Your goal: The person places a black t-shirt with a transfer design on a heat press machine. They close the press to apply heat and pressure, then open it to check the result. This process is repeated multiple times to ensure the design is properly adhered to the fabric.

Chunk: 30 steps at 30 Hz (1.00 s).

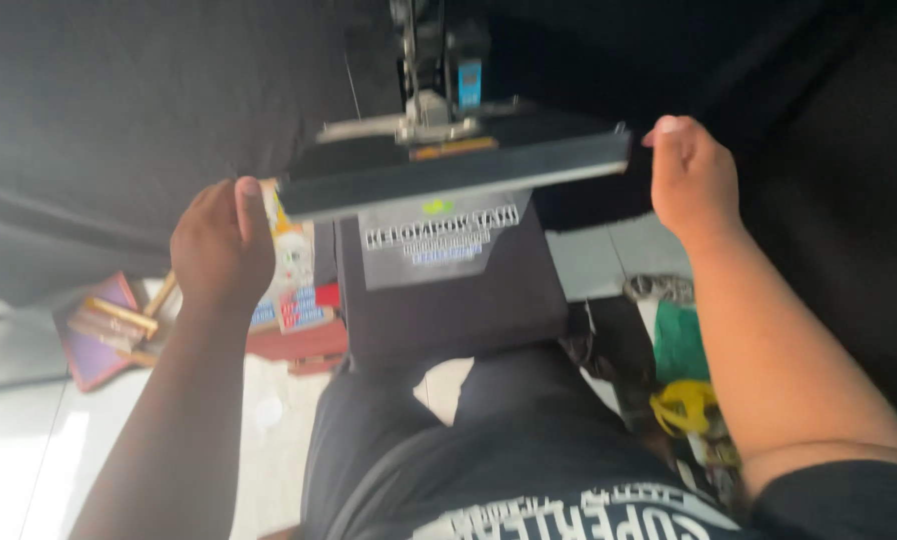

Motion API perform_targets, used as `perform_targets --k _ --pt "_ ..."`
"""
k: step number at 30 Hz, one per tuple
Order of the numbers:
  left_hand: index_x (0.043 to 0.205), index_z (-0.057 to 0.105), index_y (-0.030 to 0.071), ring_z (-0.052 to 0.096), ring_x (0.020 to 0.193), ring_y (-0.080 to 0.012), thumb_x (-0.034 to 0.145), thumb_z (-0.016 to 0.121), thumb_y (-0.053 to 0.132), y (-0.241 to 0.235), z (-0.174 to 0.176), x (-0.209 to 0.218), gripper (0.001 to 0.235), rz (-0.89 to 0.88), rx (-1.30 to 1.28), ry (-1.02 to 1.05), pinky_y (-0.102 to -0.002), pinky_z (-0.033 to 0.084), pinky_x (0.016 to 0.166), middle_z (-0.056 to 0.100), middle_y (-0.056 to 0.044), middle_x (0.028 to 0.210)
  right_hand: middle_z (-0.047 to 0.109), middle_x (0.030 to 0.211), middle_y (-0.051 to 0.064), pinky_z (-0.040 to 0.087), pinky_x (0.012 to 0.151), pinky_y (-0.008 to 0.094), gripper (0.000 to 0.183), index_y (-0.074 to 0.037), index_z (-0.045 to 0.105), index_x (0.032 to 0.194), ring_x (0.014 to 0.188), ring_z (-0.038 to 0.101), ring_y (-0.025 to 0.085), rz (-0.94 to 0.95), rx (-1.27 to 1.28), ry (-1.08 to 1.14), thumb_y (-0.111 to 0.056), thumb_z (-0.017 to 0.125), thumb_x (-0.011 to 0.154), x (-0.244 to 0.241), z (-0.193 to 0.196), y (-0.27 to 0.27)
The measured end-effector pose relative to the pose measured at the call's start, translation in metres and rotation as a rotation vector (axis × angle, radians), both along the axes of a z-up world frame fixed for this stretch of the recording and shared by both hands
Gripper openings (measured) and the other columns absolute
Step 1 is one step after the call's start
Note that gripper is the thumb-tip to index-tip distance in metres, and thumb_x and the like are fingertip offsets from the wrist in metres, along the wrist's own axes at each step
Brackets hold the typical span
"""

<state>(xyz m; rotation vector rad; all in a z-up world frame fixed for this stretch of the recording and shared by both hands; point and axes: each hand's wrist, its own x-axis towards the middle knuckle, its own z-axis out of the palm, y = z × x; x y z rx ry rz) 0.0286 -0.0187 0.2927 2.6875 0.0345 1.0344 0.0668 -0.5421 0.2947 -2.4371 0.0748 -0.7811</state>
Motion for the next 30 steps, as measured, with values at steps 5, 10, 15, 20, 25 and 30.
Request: perform_targets --k 5,10,15,20,25,30 --pt "0.105 0.076 0.015 0.073 0.103 -0.0383 0.113 0.016 0.069 -0.053 0.104 -0.006 0.082 0.019 0.141 0.514 -0.050 0.054 0.082 0.076 -0.018 0.097 0.077 0.099 0.016 0.051 0.091 0.052 0.059 -0.014 0.073 0.097 0.099 0.071 0.040 -0.008 -0.345 0.453 -0.059 0.037 0.110 -0.026 0.121 0.077" --pt "0.097 0.082 0.008 0.073 0.107 -0.0386 0.105 0.016 0.071 -0.066 0.116 0.005 0.092 0.095 0.207 0.713 -0.048 0.054 0.081 0.079 -0.019 0.099 0.069 0.137 0.016 0.039 0.115 0.053 0.076 -0.005 0.071 0.133 0.133 0.060 0.032 0.014 -0.534 0.776 -0.056 0.021 0.107 0.005 0.115 0.072" --pt "0.113 0.081 0.011 0.071 0.117 -0.0337 0.110 0.011 0.057 -0.079 0.126 0.003 0.084 0.192 0.243 0.854 -0.047 0.053 0.094 0.079 -0.017 0.112 0.059 0.150 0.015 0.031 0.122 0.048 0.073 -0.002 0.061 0.143 0.145 0.048 0.029 0.037 -0.431 0.872 -0.048 0.017 0.107 0.000 0.113 0.072" --pt "0.125 0.076 0.005 0.065 0.127 -0.0374 0.110 0.012 0.047 -0.079 0.128 0.005 0.078 0.178 0.171 1.010 -0.053 0.051 0.099 0.076 -0.021 0.124 0.056 0.153 0.013 0.029 0.124 0.047 0.074 -0.004 0.059 0.146 0.148 0.044 0.029 0.046 -0.367 0.894 -0.048 0.016 0.106 0.013 0.097 0.060" --pt "0.129 0.072 0.009 0.060 0.134 -0.0374 0.110 0.013 0.034 -0.078 0.130 0.003 0.067 0.091 0.328 1.096 -0.055 0.050 0.101 0.072 -0.013 0.133 0.066 0.142 0.015 0.037 0.119 0.046 0.071 -0.001 0.065 0.140 0.136 0.056 0.033 0.078 -0.358 0.910 -0.040 0.016 0.105 0.008 0.092 0.061" --pt "0.109 0.070 0.016 0.076 0.102 -0.0283 0.105 0.026 0.022 -0.047 0.070 0.017 0.045 -0.073 0.655 0.969 -0.047 0.061 0.077 0.077 -0.006 0.106 0.070 0.135 0.016 0.041 0.116 0.044 0.069 -0.002 0.066 0.138 0.130 0.061 0.032 0.087 -0.403 0.966 -0.038 0.015 0.107 -0.007 0.103 0.077"
